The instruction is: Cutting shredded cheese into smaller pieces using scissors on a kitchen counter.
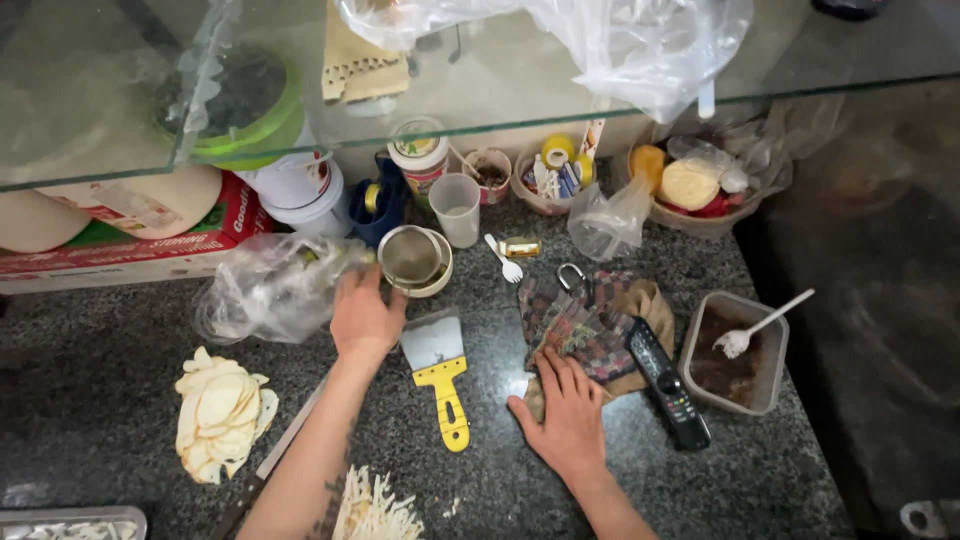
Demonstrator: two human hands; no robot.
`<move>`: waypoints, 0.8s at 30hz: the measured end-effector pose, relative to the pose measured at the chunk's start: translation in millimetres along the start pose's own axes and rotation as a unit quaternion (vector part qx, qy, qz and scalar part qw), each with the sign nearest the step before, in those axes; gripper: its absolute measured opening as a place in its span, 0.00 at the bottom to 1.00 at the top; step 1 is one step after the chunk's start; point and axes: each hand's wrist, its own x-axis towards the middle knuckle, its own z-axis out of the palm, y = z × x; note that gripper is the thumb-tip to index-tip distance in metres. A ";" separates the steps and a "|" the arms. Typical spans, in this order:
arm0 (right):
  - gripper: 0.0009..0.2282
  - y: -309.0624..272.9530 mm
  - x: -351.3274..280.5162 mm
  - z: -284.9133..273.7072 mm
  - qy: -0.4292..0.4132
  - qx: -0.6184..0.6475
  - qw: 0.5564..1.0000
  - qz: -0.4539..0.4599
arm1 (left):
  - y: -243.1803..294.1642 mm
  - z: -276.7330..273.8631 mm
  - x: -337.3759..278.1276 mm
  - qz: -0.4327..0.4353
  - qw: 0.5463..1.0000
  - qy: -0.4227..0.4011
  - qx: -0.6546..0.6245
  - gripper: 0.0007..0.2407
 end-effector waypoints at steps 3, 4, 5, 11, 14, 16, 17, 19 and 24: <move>0.31 -2.2 0.3 -2.5 -0.006 0.019 1.000 0.009 | 26.7 -37.9 -34.9 0.106 0.991 0.071 -0.046 0.21; 0.31 -1.3 1.1 -1.6 -0.004 0.018 1.000 0.011 | 31.0 -42.8 -48.5 0.108 0.990 0.071 -0.047 0.21; 0.31 -0.3 1.8 -0.7 -0.004 0.023 1.000 0.007 | 35.1 -47.7 -62.3 0.116 0.992 0.040 -0.038 0.20; 0.31 0.8 -3.5 0.8 -0.005 0.023 1.000 0.011 | 55.3 -54.5 -116.5 0.190 0.981 0.036 -0.008 0.17; 0.31 -1.6 0.9 -1.7 0.003 0.027 1.000 0.010 | 85.3 -69.3 -106.4 0.217 0.968 0.126 0.021 0.14; 0.31 -2.5 1.2 -3.1 0.015 0.032 0.999 0.004 | 105.2 -71.2 -97.1 0.211 0.967 0.142 0.018 0.14; 0.32 -2.2 1.7 -1.9 0.006 0.029 1.000 0.008 | 114.3 -68.0 -91.0 0.244 0.961 0.128 -0.010 0.14; 0.33 -3.7 0.4 -1.3 -0.002 0.025 1.000 0.015 | 127.2 -51.2 -75.0 0.279 0.953 0.113 -0.039 0.15; 0.33 -1.5 0.2 0.8 -0.012 0.043 0.999 0.024 | 133.1 61.7 -8.6 0.303 0.948 0.001 0.098 0.21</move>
